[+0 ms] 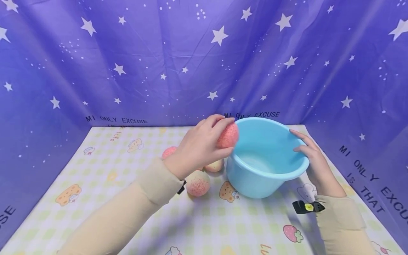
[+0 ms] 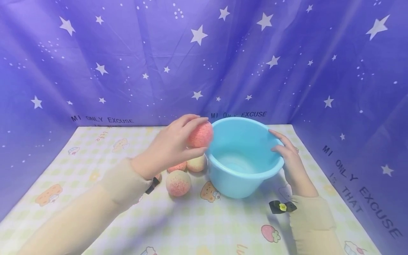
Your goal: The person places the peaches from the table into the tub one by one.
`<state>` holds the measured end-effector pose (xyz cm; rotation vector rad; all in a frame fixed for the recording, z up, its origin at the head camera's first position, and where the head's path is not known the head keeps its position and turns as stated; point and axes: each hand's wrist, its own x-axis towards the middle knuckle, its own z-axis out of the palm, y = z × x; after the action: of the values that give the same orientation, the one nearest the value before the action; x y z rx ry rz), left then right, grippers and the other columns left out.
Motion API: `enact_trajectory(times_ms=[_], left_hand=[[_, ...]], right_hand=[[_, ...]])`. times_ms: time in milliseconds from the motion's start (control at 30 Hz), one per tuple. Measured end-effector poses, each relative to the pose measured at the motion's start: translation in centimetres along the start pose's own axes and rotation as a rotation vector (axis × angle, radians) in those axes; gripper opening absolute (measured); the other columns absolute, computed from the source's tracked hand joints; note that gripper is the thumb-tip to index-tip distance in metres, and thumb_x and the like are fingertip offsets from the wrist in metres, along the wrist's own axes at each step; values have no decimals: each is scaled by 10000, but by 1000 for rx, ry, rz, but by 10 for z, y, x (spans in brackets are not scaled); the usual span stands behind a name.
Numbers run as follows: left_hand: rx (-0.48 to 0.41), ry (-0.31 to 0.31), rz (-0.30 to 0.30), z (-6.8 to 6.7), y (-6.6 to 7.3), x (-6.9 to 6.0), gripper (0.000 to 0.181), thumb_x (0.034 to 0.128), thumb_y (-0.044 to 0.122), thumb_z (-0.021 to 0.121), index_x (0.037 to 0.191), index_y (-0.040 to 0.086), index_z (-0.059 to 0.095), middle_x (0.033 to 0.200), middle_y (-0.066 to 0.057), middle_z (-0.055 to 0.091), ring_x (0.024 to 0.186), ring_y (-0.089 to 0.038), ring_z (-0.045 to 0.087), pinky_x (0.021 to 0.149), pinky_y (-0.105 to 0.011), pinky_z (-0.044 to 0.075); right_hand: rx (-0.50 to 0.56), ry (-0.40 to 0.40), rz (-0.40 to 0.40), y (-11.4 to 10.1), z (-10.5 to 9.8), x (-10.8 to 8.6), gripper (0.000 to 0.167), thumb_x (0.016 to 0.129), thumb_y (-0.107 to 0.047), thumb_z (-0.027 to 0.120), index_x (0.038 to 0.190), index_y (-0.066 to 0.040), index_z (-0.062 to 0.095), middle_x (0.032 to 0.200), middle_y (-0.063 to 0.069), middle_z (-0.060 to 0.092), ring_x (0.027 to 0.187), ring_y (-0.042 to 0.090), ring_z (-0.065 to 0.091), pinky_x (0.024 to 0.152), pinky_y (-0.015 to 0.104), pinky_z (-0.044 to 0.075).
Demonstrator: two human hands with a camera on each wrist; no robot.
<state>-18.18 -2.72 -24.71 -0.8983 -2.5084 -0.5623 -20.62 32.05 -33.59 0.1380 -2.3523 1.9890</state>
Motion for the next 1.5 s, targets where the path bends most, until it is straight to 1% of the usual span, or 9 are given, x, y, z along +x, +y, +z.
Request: enact_trajectory(times_ms=[100,233,400,700,1000,1133,1333,1400,1500], left_hand=[[-2,-7,-1,3,2,2,630,856,345,724,1424,169,516,1352,-88,557,1108,-270,608,846,-402,561],[0,-13,2,6,6,6,625,862,356,722,1425,181,515,1358,-75,553,1096,-263,608,827,-396,566],[9,-14,28,11,10,11,626,862,368,726,1419,172,518,1356,-77,552,1091,-265,612,833,-378,568],[-13,-18,70,21,13,15,635,868,345,725,1429,156,495,1366,-105,544,1099,-268,616,846,-368,571],[-39,-39,67,32,15,23,622,890,348,702,1439,161,479,1386,-104,530,1150,-263,596,896,-370,555],[-72,-67,45,40,15,27,638,895,361,703,1454,165,464,1415,-104,508,1192,-252,581,940,-366,541],[-126,-100,16,52,18,32,638,890,361,713,1450,169,474,1426,-80,499,1181,-228,591,950,-346,531],[-148,-109,4,56,20,33,635,888,355,715,1449,177,478,1427,-66,499,1179,-213,592,948,-330,530],[-161,-115,-7,61,21,36,630,884,356,715,1447,192,483,1427,-54,506,1179,-194,594,944,-315,530]], right_hand=[[2,-2,3,-1,1,0,617,979,-77,414,1547,-303,336,1628,33,175,1265,129,427,829,104,500],[3,-5,6,-1,1,0,615,979,-78,413,1545,-307,338,1635,22,164,1263,124,425,830,101,496],[-2,-1,10,-1,0,-1,617,978,-78,411,1544,-312,341,1635,8,161,1301,168,397,830,92,482],[-18,0,16,-2,2,1,618,981,-84,408,1550,-312,327,1649,21,150,1362,228,353,837,85,469],[-15,9,9,-2,2,-2,623,983,-64,405,1557,-292,316,1657,67,132,1342,211,374,842,82,473],[-16,9,7,-3,3,-1,628,983,-57,402,1560,-288,308,1656,68,124,1345,209,368,845,80,469],[-12,3,19,-2,3,-1,630,983,-64,396,1562,-293,301,1643,47,150,1325,197,379,841,87,471],[-11,4,20,-3,2,-1,631,981,-61,393,1562,-289,302,1640,46,154,1309,176,389,839,88,474],[-14,5,14,-3,2,0,631,980,-56,396,1561,-283,307,1638,60,155,1229,95,440,833,92,482]])
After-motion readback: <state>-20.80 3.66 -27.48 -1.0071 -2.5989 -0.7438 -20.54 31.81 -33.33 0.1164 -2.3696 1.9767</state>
